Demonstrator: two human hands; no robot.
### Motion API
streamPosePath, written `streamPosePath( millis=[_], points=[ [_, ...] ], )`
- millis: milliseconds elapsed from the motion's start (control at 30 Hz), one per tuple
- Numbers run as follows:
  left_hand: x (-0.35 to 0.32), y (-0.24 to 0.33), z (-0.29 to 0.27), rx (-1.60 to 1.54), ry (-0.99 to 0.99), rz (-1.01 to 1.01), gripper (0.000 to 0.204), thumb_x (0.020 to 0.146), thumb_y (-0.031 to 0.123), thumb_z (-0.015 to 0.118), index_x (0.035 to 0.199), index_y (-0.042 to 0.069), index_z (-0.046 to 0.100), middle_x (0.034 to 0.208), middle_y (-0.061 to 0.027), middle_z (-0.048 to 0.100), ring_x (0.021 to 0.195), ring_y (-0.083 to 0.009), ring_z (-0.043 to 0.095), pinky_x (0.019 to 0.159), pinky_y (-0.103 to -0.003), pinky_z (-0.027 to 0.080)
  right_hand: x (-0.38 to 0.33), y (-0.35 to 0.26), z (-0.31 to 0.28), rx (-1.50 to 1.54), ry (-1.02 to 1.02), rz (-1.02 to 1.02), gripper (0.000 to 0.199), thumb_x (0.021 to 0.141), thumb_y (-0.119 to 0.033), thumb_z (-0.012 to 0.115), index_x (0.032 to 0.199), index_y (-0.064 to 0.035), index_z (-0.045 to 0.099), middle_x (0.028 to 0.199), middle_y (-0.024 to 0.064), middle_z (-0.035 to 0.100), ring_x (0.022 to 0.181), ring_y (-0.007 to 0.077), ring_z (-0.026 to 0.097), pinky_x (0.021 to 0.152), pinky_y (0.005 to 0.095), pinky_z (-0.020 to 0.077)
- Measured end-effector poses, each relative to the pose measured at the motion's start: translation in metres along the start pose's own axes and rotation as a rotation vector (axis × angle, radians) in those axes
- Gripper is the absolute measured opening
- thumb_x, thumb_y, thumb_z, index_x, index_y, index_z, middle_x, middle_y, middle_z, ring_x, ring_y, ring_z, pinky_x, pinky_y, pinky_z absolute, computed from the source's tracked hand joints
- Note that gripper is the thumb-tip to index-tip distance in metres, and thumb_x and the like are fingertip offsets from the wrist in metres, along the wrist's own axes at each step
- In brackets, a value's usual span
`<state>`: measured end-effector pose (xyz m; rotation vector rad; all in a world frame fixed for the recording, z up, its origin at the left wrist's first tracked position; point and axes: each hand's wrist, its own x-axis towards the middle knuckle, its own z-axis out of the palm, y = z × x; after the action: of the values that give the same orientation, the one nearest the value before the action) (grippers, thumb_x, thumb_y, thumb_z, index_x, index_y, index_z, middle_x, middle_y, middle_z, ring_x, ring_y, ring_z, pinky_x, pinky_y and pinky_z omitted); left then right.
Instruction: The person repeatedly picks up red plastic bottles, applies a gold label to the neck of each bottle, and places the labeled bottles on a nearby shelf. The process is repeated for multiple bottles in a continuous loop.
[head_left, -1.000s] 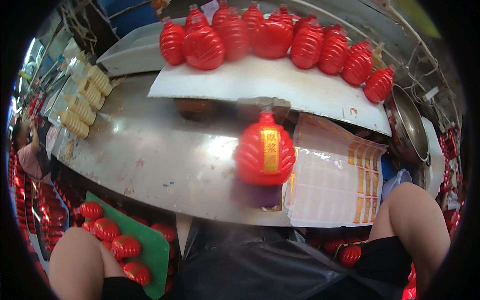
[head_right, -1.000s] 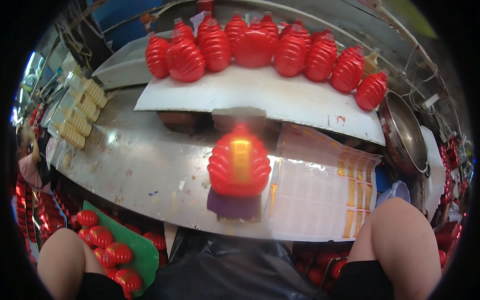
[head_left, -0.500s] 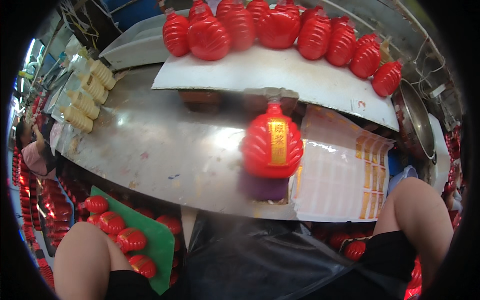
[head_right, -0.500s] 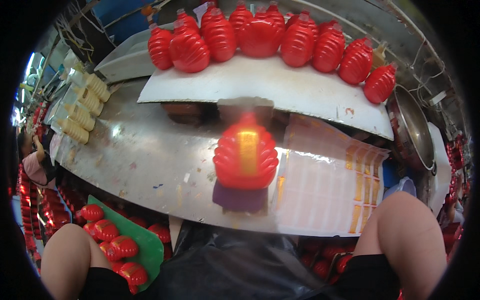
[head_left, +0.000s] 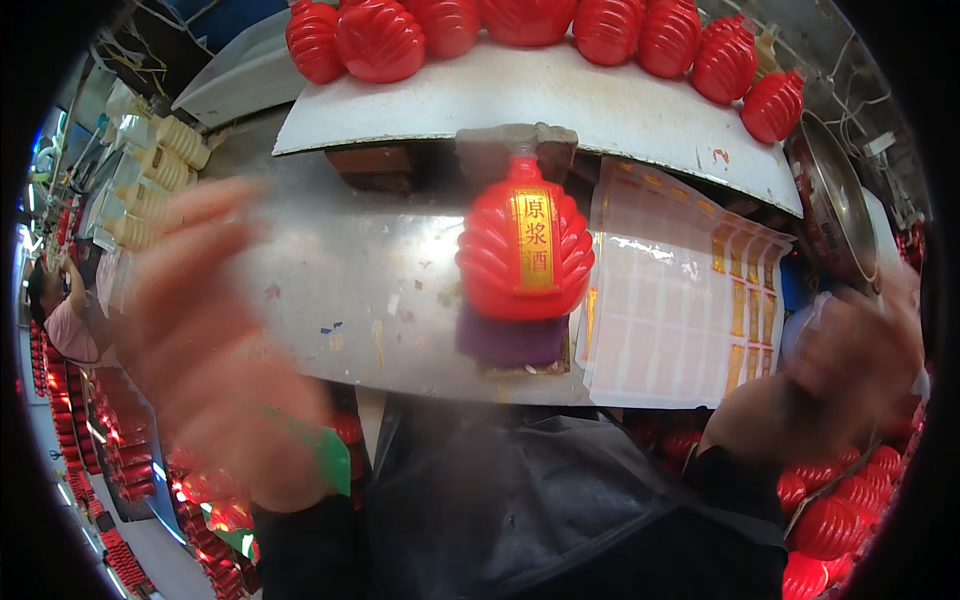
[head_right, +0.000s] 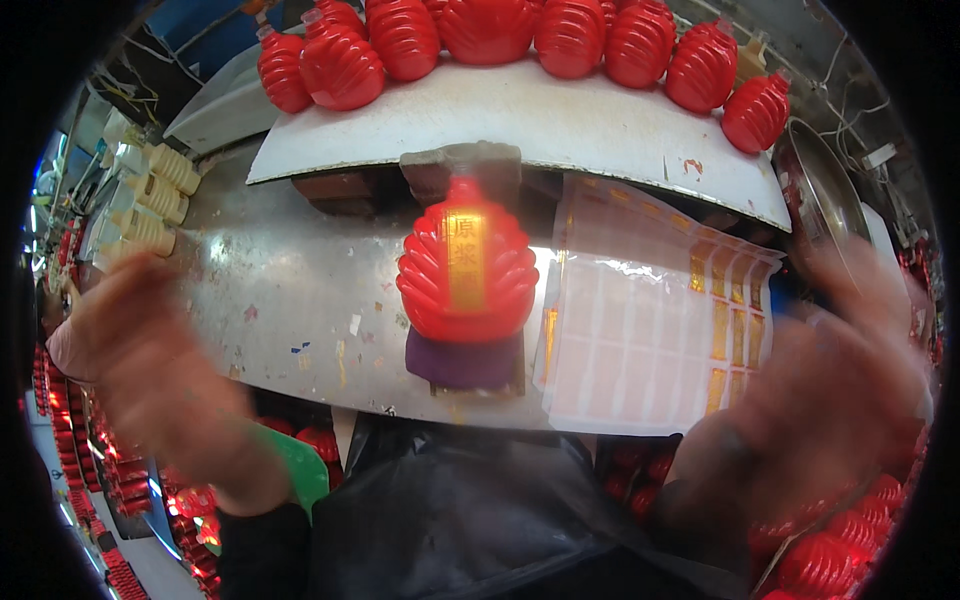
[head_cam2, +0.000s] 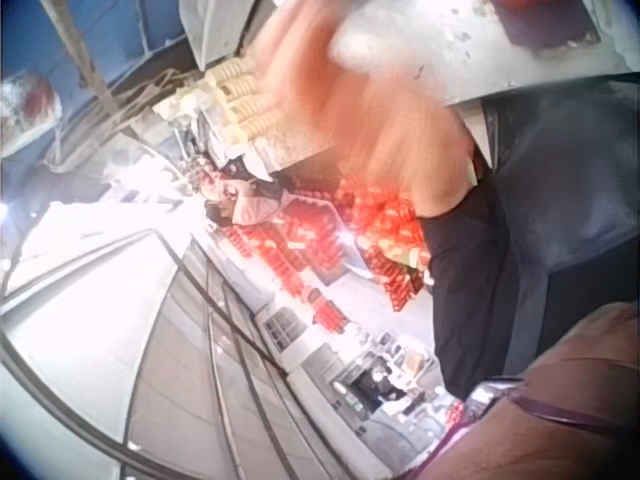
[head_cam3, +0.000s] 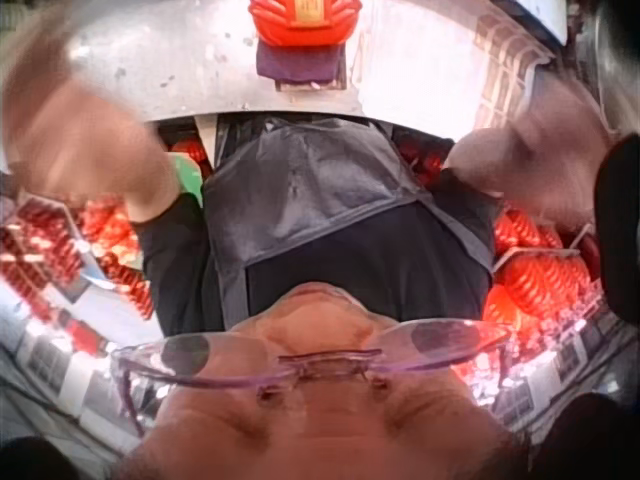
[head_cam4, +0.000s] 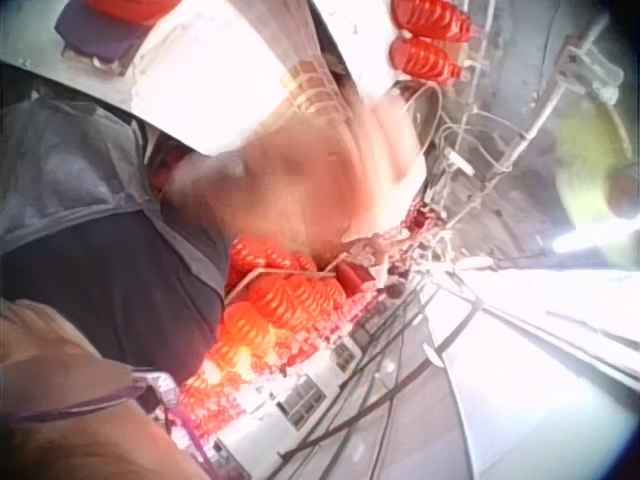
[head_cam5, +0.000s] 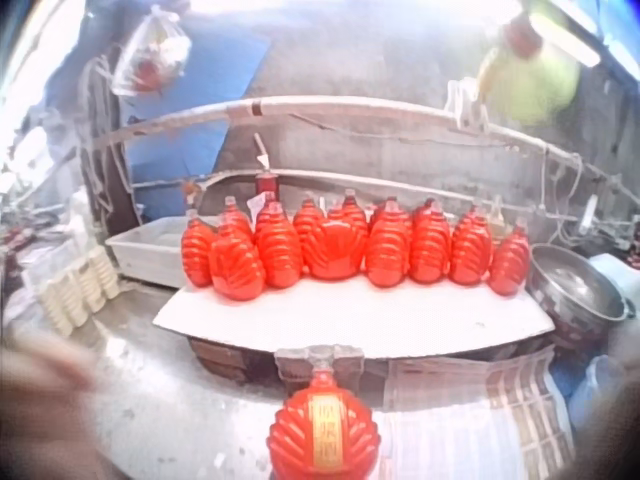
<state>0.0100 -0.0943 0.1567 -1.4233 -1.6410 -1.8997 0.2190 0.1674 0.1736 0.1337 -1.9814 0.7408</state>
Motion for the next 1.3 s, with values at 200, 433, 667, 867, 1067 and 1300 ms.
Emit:
streamPosePath(
  millis=[200,433,667,867,1067,1300],
  points=[
    [-0.074,-0.099,0.084,0.184,-0.234,-0.479,0.054,0.091,0.022,0.071,0.140,0.001,0.059,0.152,-0.0216,0.047,0.144,-0.0370,0.045,0.120,-0.044,0.035,-0.094,0.078,0.084,0.113,-0.369,0.883,0.068,0.092,-0.025,0.074,0.152,-0.0016,0.052,0.140,0.0191,0.062,0.070,0.0126,0.058,0.072,0.0273,0.0505],
    [-0.080,-0.110,0.097,0.136,-0.249,-0.509,0.054,0.092,0.024,0.073,0.140,0.003,0.060,0.154,-0.0207,0.047,0.143,-0.0352,0.048,0.117,-0.043,0.040,-0.081,0.083,0.097,0.190,-0.476,1.019,0.088,0.089,-0.042,0.074,0.158,0.0027,0.041,0.120,0.0254,0.072,0.084,0.0234,0.069,0.085,0.0343,0.0546],
    [-0.085,-0.115,0.094,0.108,-0.260,-0.486,0.059,0.088,0.021,0.079,0.142,0.004,0.060,0.157,-0.0200,0.045,0.146,-0.0339,0.046,0.118,-0.042,0.040,-0.082,0.084,0.105,0.138,-0.432,0.909,0.094,0.085,-0.042,0.079,0.157,0.0056,0.040,0.125,0.0299,0.070,0.112,0.0348,0.073,0.097,0.0385,0.0539],
    [-0.086,-0.115,0.095,0.091,-0.241,-0.482,0.059,0.088,0.020,0.079,0.142,0.004,0.060,0.156,-0.0199,0.045,0.146,-0.0338,0.046,0.118,-0.042,0.040,-0.085,0.087,0.105,0.183,-0.438,0.935,0.089,0.089,-0.031,0.084,0.160,0.0006,0.039,0.144,0.0212,0.062,0.108,0.0167,0.067,0.089,0.0300,0.0553],
    [-0.087,-0.115,0.093,0.093,-0.245,-0.476,0.056,0.090,0.019,0.077,0.142,0.004,0.060,0.156,-0.0197,0.046,0.145,-0.0339,0.046,0.118,-0.042,0.040,-0.086,0.085,0.106,0.128,-0.445,0.907,0.091,0.088,-0.033,0.083,0.160,0.0004,0.040,0.142,0.0211,0.064,0.108,0.0167,0.067,0.088,0.0295,0.0551],
    [-0.083,-0.119,0.088,-0.059,-0.252,-0.582,0.052,0.101,0.021,0.062,0.148,0.002,0.055,0.160,-0.0138,0.044,0.151,-0.0283,0.038,0.126,-0.040,0.026,-0.083,0.082,0.106,0.152,-0.430,0.967,0.092,0.085,-0.037,0.081,0.157,0.0023,0.041,0.135,0.0282,0.067,0.123,0.0345,0.069,0.104,0.0392,0.0510]
  ],
)
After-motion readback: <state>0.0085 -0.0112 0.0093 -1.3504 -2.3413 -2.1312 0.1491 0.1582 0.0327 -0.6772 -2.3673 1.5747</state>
